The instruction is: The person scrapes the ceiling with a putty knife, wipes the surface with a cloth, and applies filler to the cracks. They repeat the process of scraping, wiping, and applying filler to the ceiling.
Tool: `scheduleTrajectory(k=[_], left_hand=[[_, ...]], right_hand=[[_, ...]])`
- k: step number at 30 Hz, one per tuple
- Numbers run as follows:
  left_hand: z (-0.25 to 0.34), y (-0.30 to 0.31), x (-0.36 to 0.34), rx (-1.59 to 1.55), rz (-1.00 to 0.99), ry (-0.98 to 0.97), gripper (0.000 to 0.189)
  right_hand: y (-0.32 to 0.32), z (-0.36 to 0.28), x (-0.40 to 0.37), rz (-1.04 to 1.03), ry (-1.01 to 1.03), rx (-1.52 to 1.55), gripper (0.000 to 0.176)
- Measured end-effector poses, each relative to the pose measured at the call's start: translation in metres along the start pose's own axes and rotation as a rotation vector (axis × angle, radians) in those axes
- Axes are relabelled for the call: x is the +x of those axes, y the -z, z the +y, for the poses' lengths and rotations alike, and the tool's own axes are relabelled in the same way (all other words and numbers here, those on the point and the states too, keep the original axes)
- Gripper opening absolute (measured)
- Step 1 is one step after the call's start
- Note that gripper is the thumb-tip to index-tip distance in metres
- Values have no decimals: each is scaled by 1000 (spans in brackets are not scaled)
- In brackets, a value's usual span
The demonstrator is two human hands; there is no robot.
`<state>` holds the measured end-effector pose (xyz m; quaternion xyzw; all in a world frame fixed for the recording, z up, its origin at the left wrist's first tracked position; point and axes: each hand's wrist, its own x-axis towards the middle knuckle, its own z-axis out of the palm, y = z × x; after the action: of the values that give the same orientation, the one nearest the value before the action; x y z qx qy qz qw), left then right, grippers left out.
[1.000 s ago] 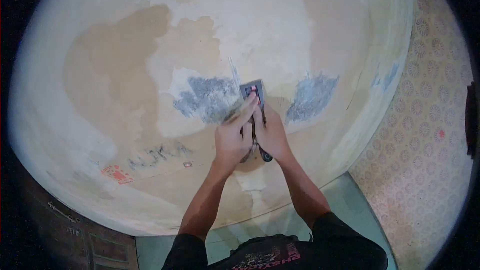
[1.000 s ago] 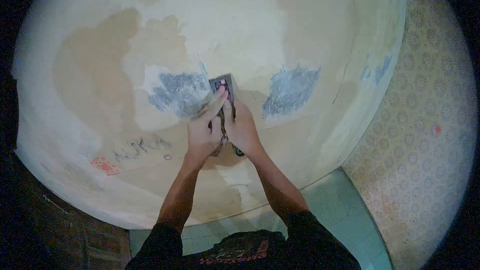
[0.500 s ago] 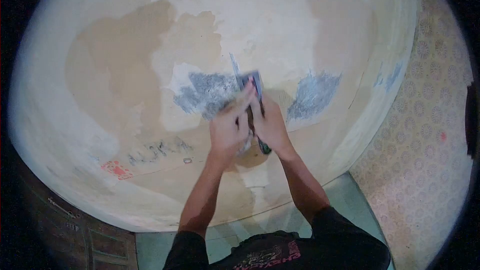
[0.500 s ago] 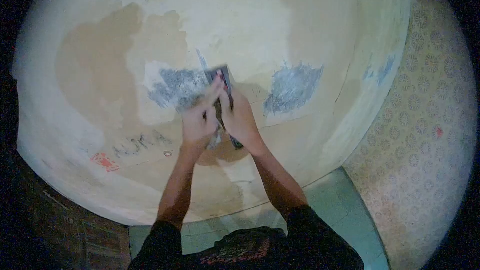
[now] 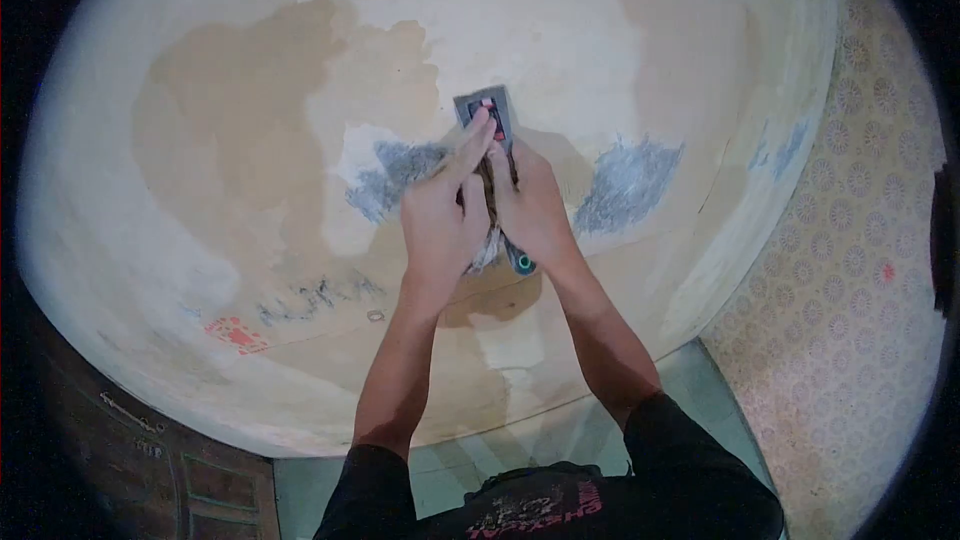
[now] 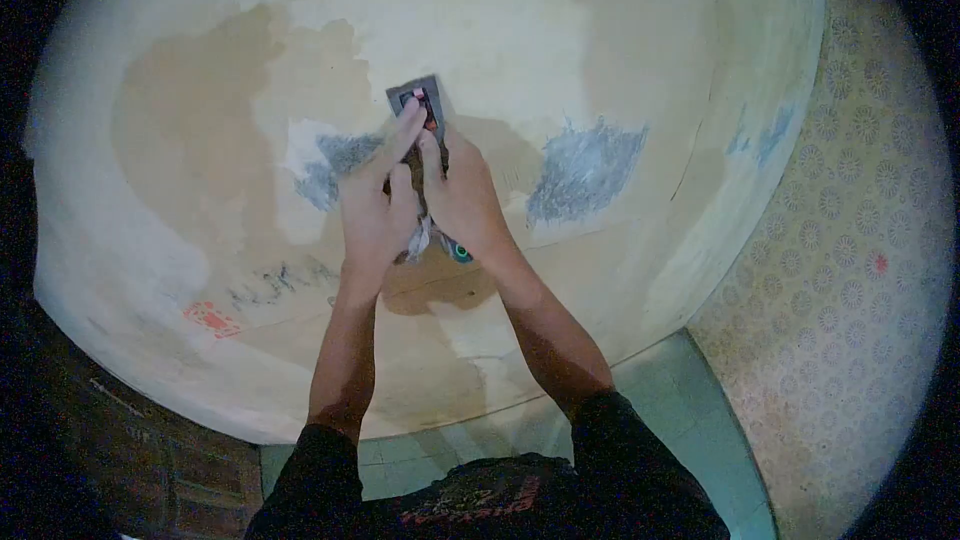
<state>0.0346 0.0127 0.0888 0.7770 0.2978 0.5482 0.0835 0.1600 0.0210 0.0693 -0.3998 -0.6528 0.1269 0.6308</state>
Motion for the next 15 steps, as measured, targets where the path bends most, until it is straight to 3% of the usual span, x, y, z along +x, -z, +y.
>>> scheduleTrajectory(k=[2,4,7,10,11,15], left_hand=[[-1,-1,-3,-31,9,89,45],[-29,-18,-36,56,2,-77,45],[-44,-34,-71,168,37,-131,48],[-42,-14,-30,116,52,-207,48],[-27,-4,-23,64,-5,-79,48],[-36,-15,-42,84,37,-142,48]], right_hand=[[-2,5,4,17,44,16,36],[-8,37,-40,22,18,1,36],[-12,44,-50,23,-66,32,35],[-7,26,-32,-25,-133,28,35],[-6,21,-23,-64,-169,72,35],[-11,32,-44,-45,-154,76,34]])
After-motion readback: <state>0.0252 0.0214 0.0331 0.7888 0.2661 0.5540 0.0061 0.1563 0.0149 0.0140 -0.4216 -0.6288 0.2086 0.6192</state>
